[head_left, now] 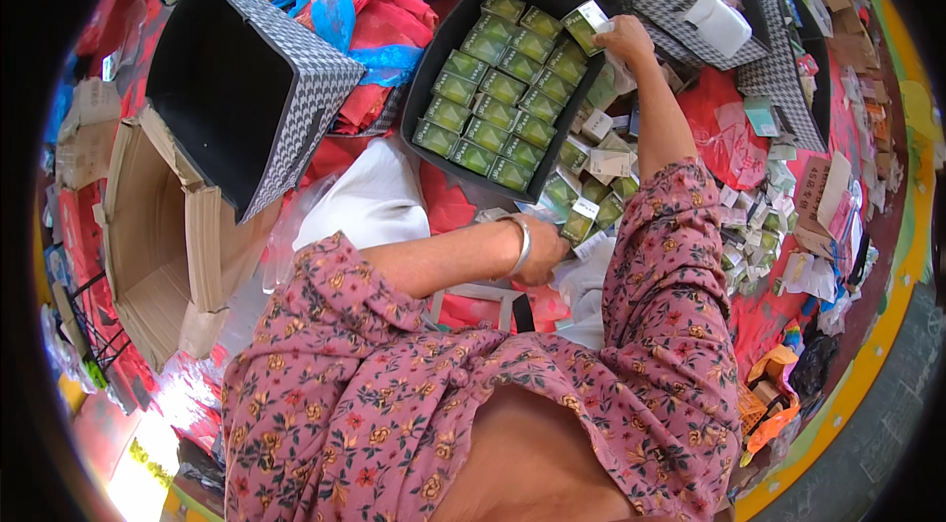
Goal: The person wipes the surfaces of small product boxes with a cloth and organizes them into storage crates.
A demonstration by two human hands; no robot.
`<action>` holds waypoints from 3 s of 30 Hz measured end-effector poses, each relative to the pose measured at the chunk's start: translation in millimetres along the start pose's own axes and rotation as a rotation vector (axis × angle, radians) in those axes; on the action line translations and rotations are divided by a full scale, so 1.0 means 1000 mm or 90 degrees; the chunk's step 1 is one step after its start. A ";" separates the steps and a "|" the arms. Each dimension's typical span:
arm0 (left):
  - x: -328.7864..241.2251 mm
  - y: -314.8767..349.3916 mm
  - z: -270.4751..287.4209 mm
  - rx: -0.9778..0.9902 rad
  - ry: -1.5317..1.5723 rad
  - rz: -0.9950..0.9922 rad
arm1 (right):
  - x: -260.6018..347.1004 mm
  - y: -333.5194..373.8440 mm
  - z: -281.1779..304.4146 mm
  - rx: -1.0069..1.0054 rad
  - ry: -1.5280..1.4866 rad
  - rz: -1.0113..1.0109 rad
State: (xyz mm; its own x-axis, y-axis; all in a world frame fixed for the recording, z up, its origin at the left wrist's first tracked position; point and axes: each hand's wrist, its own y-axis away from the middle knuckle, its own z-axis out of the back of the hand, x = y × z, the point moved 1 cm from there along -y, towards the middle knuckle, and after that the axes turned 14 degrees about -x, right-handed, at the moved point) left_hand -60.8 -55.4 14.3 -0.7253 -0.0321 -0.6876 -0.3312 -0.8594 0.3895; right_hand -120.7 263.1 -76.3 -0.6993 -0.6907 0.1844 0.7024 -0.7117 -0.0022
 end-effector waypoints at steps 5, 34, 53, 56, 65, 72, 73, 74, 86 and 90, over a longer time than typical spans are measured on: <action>-0.001 0.008 0.010 -0.014 0.012 0.039 | 0.002 -0.022 -0.043 0.116 0.110 -0.016; 0.002 0.012 -0.001 0.004 -0.018 0.049 | -0.028 -0.023 -0.126 0.073 0.170 0.095; 0.019 -0.034 -0.027 0.090 -0.279 0.081 | -0.235 0.229 0.057 0.103 -0.111 -0.221; 0.019 -0.033 -0.024 0.076 -0.304 0.093 | -0.228 0.251 -0.022 0.171 -0.084 -0.252; 0.024 -0.040 -0.017 0.046 -0.327 0.120 | -0.184 0.269 -0.082 0.159 -0.247 -0.556; 0.006 -0.050 -0.007 0.006 -0.314 0.099 | -0.216 0.258 -0.053 0.164 -0.274 -0.594; 0.007 -0.050 -0.004 0.002 -0.314 0.098 | -0.227 0.256 -0.047 0.154 -0.344 -0.645; 0.008 -0.052 0.000 0.006 -0.334 0.095 | -0.236 0.251 -0.034 0.138 -0.413 -0.689; -0.006 -0.075 0.068 -0.477 0.847 0.046 | -0.046 0.253 0.159 0.067 -1.321 -0.619; -0.004 -0.078 0.059 -0.321 0.998 -0.081 | 0.012 0.268 0.118 0.111 -1.340 -0.636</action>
State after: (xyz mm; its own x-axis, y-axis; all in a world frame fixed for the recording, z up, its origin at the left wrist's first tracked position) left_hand -68.3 41.8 22.7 0.6703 -0.1352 -0.7297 0.1077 -0.9551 0.2759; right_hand 75.1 78.8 41.1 0.2605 0.8492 0.4593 0.4363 -0.5279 0.7287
